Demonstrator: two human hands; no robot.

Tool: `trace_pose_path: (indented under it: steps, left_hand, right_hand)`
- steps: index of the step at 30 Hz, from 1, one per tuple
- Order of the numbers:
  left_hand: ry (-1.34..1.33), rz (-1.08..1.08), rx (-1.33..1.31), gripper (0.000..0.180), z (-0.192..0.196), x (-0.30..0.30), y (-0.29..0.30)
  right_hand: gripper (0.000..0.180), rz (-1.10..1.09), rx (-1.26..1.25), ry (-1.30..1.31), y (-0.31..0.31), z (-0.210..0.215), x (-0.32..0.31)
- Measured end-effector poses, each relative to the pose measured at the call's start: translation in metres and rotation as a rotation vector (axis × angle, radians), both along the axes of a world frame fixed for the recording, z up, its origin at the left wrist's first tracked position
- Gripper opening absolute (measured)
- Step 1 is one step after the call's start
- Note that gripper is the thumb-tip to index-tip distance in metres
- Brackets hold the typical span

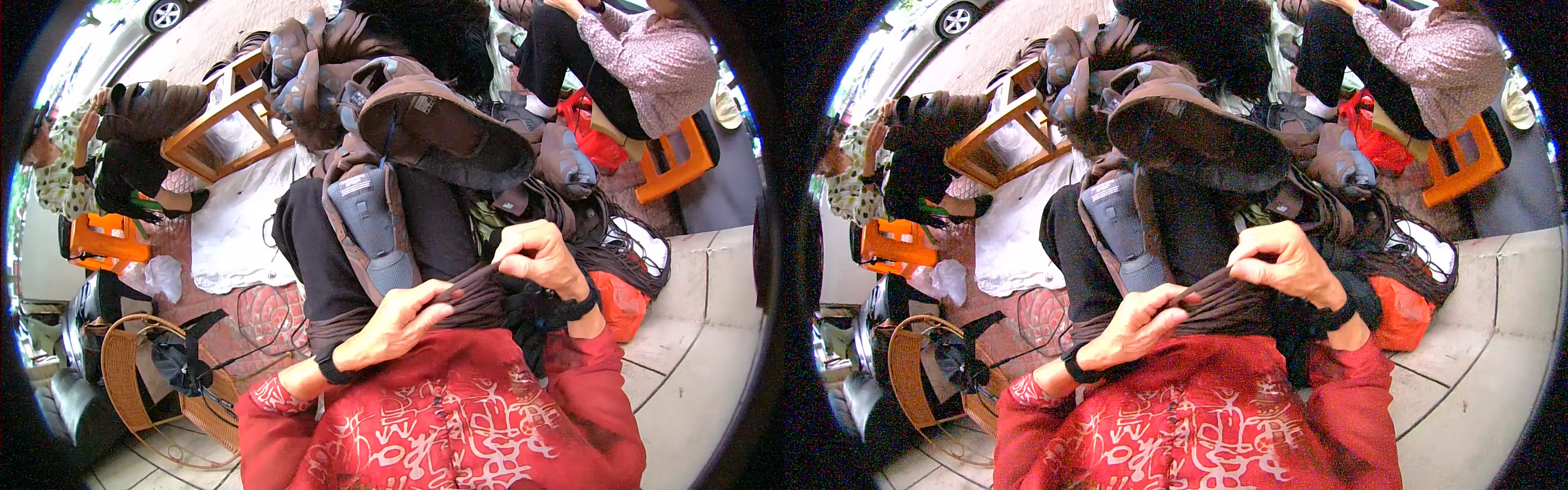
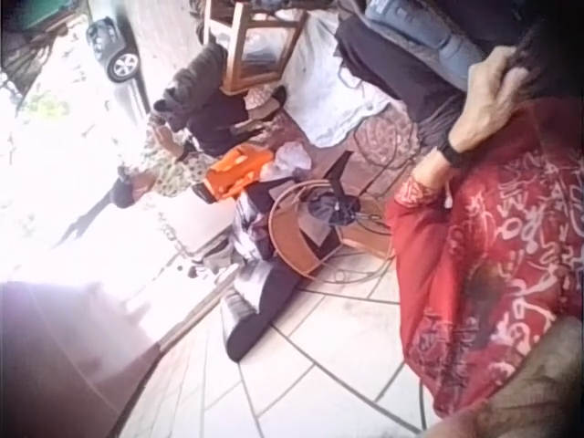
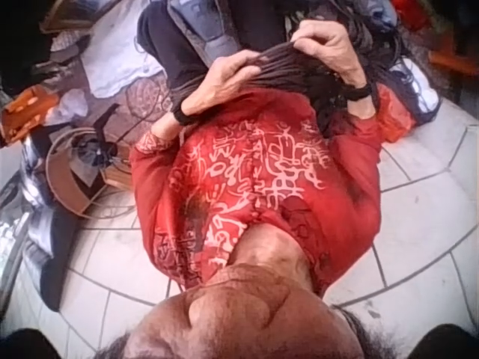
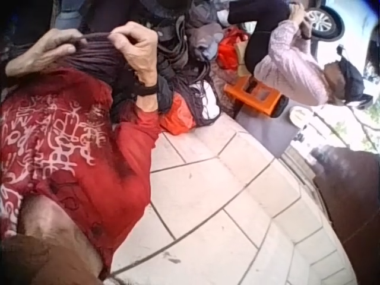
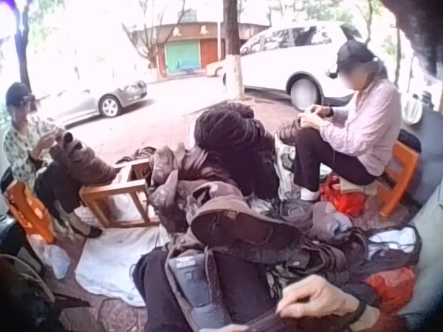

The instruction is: Insert laces into a pair of brown leather shoes.

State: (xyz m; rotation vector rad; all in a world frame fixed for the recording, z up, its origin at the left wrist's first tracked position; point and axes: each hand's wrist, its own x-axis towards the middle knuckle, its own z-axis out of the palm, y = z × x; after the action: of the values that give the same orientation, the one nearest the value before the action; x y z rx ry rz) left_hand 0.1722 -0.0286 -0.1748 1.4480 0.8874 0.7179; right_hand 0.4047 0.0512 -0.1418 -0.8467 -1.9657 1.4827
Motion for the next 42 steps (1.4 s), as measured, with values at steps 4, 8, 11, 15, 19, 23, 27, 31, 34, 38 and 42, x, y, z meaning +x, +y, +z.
trace_pose_path:
  steps: [4, 8, 11, 15, 19, 23, 27, 31, 34, 38, 42]
  left_hand:
    - [0.086, 0.070, 0.008, 0.019, -0.005, -0.014, -0.013]
    - [0.185, 0.118, 0.055, 0.017, -0.017, -0.031, -0.020]
    - [0.248, 0.172, 0.078, 0.015, -0.018, -0.037, -0.025]
    - [0.144, 0.210, -0.254, 0.012, -0.014, -0.033, -0.026]
    - [-0.088, 0.363, -0.314, 0.016, -0.018, -0.021, -0.018]
    - [-0.073, 0.427, -0.254, 0.015, -0.019, -0.029, -0.005]
    - [0.017, 0.631, -0.210, 0.012, -0.036, -0.051, 0.016]
    - [0.289, 0.746, 0.042, 0.025, -0.050, -0.062, 0.045]
    - [0.341, 0.723, -0.016, 0.029, -0.049, -0.062, 0.052]
    - [0.377, 0.788, 0.045, 0.033, -0.057, -0.058, 0.055]
    - [0.424, 0.756, 0.082, 0.032, -0.057, -0.060, 0.054]
  right_hand:
    - [0.011, -0.007, -0.027, -0.111, 0.006, -0.027, 0.007]
    - [0.014, -0.117, -0.049, -0.218, 0.013, -0.054, 0.004]
    - [0.013, -0.020, 0.047, -0.352, 0.020, -0.058, 0.005]
    - [0.031, 0.052, 0.800, -0.501, 0.007, -0.047, -0.018]
    - [0.030, 0.211, 0.364, -0.025, -0.019, -0.040, -0.066]
    - [0.013, 0.186, -0.015, -0.039, -0.014, -0.046, -0.081]
    - [0.012, 0.006, 0.016, -0.037, 0.003, -0.061, -0.087]
    - [0.012, -0.034, 0.275, -0.140, 0.008, -0.066, -0.093]
    - [0.012, -0.022, 0.380, -0.178, 0.009, -0.066, -0.093]
    - [0.012, -0.023, 0.404, -0.197, 0.010, -0.069, -0.090]
    - [0.012, -0.048, 0.507, -0.227, 0.005, -0.075, -0.090]
